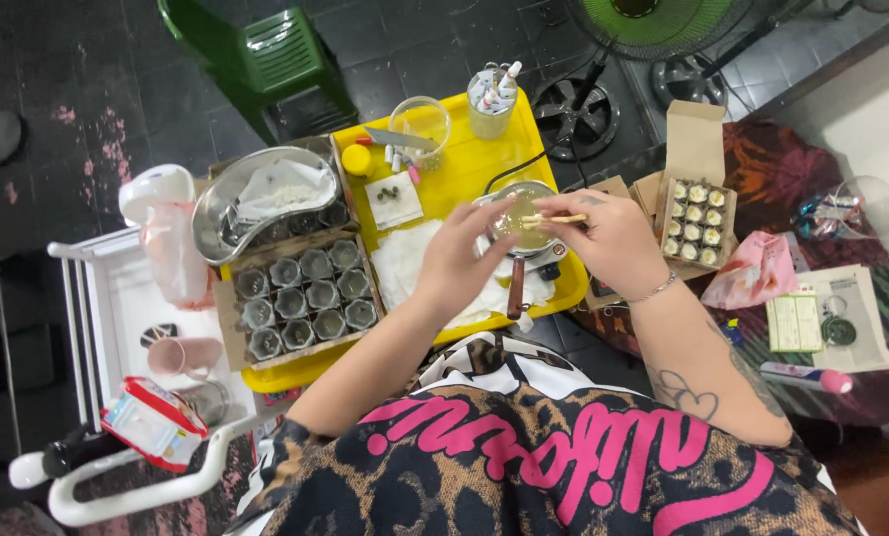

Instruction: Stirring melting wax in a pot on a digital scale and preparing jars.

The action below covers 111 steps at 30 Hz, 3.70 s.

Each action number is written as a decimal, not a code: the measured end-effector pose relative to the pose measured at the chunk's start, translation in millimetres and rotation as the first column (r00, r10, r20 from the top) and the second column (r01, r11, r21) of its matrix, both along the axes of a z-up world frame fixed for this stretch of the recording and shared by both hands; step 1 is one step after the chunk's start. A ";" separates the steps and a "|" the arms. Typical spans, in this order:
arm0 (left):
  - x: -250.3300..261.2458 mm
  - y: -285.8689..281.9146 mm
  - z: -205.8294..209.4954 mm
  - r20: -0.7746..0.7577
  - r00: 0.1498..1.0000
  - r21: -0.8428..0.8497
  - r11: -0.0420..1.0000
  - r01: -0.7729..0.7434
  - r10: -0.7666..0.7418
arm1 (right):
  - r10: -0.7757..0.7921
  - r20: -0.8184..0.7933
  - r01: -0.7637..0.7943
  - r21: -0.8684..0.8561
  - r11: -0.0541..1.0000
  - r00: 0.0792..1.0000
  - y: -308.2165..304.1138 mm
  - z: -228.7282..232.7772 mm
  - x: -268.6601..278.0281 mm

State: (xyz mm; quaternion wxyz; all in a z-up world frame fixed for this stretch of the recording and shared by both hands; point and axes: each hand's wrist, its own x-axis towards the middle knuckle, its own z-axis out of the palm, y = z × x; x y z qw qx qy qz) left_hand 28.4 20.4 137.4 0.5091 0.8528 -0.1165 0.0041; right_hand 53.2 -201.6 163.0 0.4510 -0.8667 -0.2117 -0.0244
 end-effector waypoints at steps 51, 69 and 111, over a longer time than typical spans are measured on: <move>-4.6 -14.7 -24.0 0.205 0.865 -0.297 0.872 -0.390 0.457 | -0.013 -0.122 0.047 0.276 0.960 0.992 -54.5 -13.2 -3.2; 12.6 -21.8 -74.4 0.052 0.868 -0.566 0.731 -0.382 0.494 | 0.029 0.171 -0.032 0.011 0.999 0.985 -56.0 -2.6 -31.0; 5.0 -2.4 -55.4 -0.008 0.915 -0.694 0.656 -0.296 0.404 | -0.047 0.210 0.005 0.194 0.981 0.977 -62.0 -53.7 -23.2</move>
